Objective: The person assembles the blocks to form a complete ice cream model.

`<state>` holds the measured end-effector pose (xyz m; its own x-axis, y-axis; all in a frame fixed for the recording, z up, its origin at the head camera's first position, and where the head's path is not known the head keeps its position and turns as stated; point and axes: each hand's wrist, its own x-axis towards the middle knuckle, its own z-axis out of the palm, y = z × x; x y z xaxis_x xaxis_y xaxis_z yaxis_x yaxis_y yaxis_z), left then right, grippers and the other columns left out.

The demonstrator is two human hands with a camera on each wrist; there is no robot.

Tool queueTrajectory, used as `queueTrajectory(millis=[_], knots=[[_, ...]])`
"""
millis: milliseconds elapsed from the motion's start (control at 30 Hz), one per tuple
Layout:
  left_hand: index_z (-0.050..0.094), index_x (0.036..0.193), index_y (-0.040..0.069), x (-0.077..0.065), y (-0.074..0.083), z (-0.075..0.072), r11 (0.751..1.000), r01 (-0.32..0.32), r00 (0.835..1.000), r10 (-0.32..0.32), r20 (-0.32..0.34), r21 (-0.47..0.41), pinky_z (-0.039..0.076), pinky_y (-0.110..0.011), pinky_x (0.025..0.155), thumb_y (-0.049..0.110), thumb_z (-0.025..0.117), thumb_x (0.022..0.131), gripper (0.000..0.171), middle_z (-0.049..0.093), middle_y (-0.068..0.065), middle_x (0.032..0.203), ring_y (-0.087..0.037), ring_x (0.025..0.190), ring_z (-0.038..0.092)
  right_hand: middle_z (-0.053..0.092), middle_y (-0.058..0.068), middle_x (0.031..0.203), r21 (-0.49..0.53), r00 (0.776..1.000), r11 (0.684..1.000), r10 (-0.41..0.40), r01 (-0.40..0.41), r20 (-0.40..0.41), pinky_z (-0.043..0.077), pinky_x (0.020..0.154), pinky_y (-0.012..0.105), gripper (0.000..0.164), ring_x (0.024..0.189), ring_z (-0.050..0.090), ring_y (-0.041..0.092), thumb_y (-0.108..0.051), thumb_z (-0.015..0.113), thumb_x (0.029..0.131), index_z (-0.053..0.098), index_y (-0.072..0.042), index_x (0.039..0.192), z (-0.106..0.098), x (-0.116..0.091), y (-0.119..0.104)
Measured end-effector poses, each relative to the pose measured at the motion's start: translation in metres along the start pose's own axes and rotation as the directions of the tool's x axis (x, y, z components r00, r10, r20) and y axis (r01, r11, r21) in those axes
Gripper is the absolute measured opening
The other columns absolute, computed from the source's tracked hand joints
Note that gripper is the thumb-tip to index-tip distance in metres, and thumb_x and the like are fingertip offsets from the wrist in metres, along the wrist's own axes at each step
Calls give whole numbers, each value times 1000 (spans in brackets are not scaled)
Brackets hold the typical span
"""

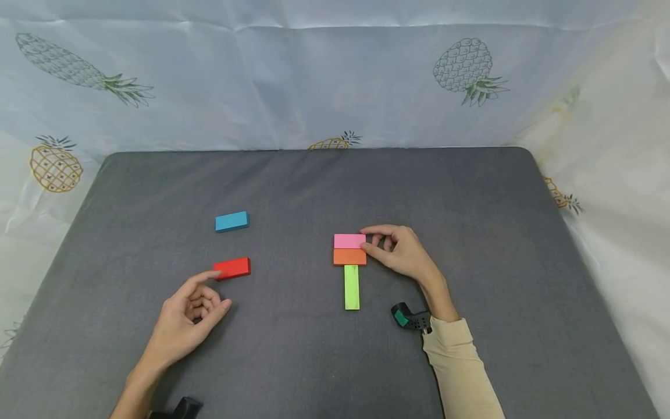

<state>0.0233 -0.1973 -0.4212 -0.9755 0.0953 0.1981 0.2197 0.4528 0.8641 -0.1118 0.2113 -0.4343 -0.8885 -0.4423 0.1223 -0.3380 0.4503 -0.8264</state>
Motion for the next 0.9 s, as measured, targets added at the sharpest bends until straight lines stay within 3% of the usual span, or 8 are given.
queueTrajectory(millis=[167, 333, 900], knots=[[60, 132, 4, 0, -4, -10, 999, 25, 999, -24, -24, 30, 46, -16, 51, -8, 78, 83, 54, 61, 5, 76, -1, 58, 54, 65, 2, 81, -1, 1000, 1000, -2, 2, -1, 37, 52, 21, 27, 58, 45, 1, -4, 75, 90, 75, -4, 118, 0, 0, 1], [59, 133, 2, 3, -8, -18, 999, 5, 1000, -4, -25, 53, 46, -15, 51, -9, 77, 83, 55, 62, 2, 76, -1, 57, 55, 65, 2, 81, 6, 1000, 1000, -1, 1, 0, 36, 52, 21, 27, 58, 45, 1, -4, 75, 90, 74, -4, 118, 0, 0, 1], [55, 138, 6, 16, -13, -23, 986, 74, 995, -83, 56, 151, 42, -17, 48, 5, 77, 89, 53, 67, 2, 80, 2, 58, 52, 64, 2, 81, 7, 1000, 1000, 3, -3, -3, 36, 52, 21, 27, 58, 45, 1, -5, 75, 90, 75, -4, 118, 1, 0, 3]])
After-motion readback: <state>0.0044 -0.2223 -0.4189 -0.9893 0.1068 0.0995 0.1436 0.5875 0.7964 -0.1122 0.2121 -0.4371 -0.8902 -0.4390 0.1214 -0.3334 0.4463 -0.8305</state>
